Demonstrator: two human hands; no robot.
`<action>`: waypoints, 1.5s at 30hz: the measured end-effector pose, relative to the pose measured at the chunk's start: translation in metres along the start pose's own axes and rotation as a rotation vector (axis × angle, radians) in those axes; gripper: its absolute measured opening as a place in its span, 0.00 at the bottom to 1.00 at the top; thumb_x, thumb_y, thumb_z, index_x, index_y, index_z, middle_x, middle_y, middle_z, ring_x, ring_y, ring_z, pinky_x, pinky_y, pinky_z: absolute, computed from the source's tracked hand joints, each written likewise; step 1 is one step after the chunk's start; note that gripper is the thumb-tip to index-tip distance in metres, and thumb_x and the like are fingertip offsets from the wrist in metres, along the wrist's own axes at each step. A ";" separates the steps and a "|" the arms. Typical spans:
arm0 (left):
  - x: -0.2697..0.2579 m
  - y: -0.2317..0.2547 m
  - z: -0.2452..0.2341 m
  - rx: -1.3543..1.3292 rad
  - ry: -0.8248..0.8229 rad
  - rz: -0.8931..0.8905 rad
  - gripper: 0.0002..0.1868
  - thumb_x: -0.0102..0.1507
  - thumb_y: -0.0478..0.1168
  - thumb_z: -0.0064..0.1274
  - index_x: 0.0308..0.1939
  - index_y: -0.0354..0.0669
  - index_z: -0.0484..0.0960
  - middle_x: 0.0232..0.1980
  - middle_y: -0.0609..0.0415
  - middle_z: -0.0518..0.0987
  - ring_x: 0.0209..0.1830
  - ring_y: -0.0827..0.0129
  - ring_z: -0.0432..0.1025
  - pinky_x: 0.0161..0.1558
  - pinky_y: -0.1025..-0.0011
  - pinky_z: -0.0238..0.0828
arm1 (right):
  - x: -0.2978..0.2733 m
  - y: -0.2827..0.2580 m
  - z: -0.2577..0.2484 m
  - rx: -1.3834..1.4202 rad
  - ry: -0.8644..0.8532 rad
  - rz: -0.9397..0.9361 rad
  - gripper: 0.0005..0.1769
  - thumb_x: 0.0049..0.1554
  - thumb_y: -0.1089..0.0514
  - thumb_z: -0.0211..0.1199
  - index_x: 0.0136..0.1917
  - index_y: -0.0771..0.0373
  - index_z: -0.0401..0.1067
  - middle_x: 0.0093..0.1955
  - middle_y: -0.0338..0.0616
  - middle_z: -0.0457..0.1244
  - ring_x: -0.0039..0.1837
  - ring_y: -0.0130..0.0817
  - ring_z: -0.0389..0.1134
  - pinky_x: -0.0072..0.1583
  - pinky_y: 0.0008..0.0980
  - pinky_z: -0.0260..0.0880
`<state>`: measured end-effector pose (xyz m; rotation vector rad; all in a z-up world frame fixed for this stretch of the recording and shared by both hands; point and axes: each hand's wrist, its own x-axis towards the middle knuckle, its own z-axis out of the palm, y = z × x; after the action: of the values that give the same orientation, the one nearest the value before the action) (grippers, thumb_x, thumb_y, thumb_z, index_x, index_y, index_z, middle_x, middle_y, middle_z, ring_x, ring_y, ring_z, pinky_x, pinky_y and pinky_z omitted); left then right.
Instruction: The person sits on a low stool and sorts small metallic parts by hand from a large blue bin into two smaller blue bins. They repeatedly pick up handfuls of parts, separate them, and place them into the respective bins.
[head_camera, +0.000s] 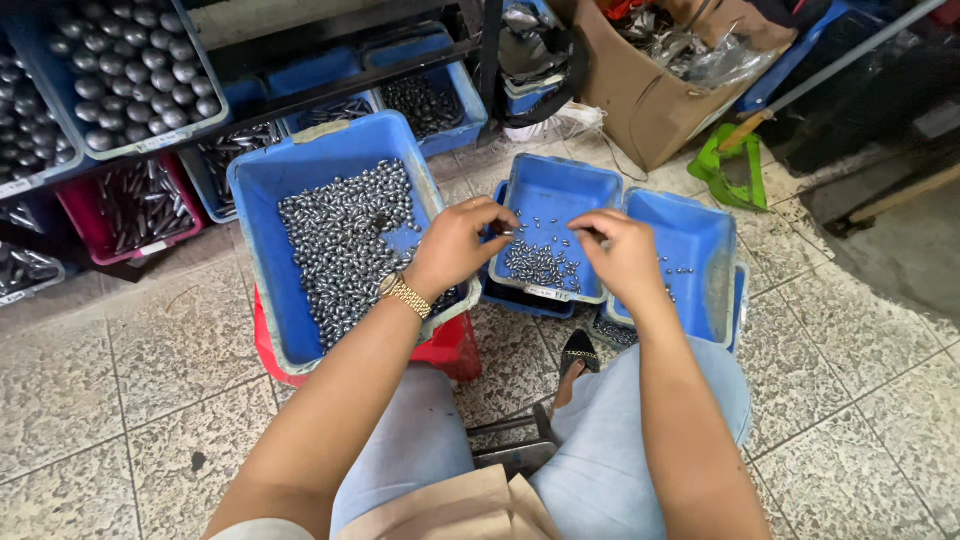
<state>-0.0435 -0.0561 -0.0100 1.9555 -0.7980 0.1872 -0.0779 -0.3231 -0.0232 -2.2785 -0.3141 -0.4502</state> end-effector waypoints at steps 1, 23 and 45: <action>0.000 0.000 0.000 0.002 -0.002 0.001 0.12 0.56 0.32 0.65 0.42 0.48 0.83 0.39 0.54 0.81 0.42 0.58 0.78 0.43 0.65 0.78 | 0.002 0.003 0.001 0.001 0.002 0.001 0.13 0.54 0.70 0.66 0.47 0.54 0.83 0.44 0.38 0.72 0.43 0.35 0.73 0.47 0.30 0.74; -0.009 -0.059 -0.093 -0.021 0.361 -0.234 0.09 0.64 0.34 0.61 0.46 0.52 0.89 0.42 0.58 0.84 0.44 0.67 0.80 0.45 0.73 0.78 | 0.046 -0.116 0.075 0.492 -0.235 -0.080 0.12 0.57 0.71 0.61 0.52 0.64 0.80 0.49 0.53 0.70 0.48 0.44 0.72 0.53 0.40 0.75; -0.024 -0.074 -0.098 0.200 0.298 -0.238 0.09 0.63 0.34 0.60 0.45 0.51 0.89 0.41 0.55 0.86 0.43 0.57 0.80 0.48 0.63 0.77 | 0.049 -0.101 0.221 -0.382 -0.821 -0.106 0.15 0.57 0.71 0.50 0.48 0.75 0.78 0.47 0.68 0.70 0.56 0.63 0.73 0.55 0.53 0.77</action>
<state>0.0022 0.0592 -0.0252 2.1260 -0.3599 0.4165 -0.0211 -0.0881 -0.0776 -2.7375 -0.8103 0.4475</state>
